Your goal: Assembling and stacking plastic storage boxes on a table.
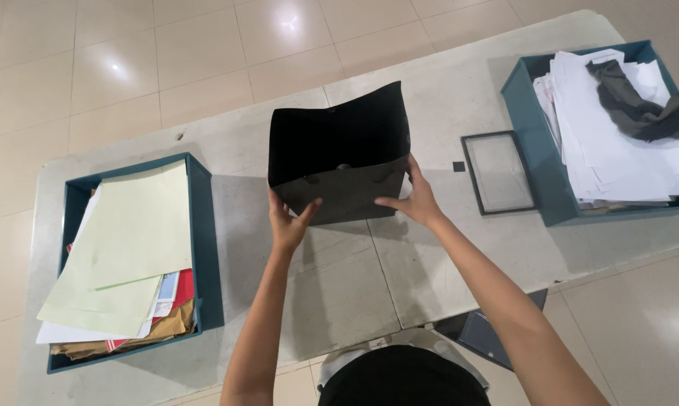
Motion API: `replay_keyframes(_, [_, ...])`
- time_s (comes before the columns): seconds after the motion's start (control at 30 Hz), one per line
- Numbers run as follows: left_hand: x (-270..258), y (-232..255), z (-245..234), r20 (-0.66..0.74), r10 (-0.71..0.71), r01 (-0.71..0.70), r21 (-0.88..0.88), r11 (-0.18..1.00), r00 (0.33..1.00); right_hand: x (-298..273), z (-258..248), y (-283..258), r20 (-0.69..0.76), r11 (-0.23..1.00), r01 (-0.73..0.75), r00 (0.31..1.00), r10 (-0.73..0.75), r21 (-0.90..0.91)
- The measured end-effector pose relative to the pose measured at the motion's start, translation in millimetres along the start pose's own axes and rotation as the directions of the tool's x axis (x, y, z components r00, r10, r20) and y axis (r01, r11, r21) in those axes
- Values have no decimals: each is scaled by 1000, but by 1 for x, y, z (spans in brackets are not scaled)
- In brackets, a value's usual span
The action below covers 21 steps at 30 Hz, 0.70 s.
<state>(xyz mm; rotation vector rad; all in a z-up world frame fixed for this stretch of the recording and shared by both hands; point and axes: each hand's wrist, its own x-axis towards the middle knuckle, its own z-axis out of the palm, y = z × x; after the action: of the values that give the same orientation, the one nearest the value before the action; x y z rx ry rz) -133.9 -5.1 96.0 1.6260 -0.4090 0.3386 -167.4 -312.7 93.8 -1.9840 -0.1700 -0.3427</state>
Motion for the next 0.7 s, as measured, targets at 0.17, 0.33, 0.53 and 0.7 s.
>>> replay_keyframes(0.17, [7, -9, 24, 37, -88, 92, -101, 991, 995, 5, 8, -8, 41, 983, -163, 986, 160, 88])
replay_keyframes(0.33, [7, 23, 50, 92, -91, 91, 6, 996, 992, -11, -21, -2, -22, 970, -184, 982, 190, 162])
replay_keyframes(0.53, [3, 26, 84, 107, 52, -42, -92, 995, 993, -37, -88, 45, -75, 976, -88, 992, 105, 199])
replay_keyframes(0.7, [15, 58, 98, -52, 84, -88, -70, 994, 995, -60, -140, 108, -141, 959, -253, 952, 270, 128])
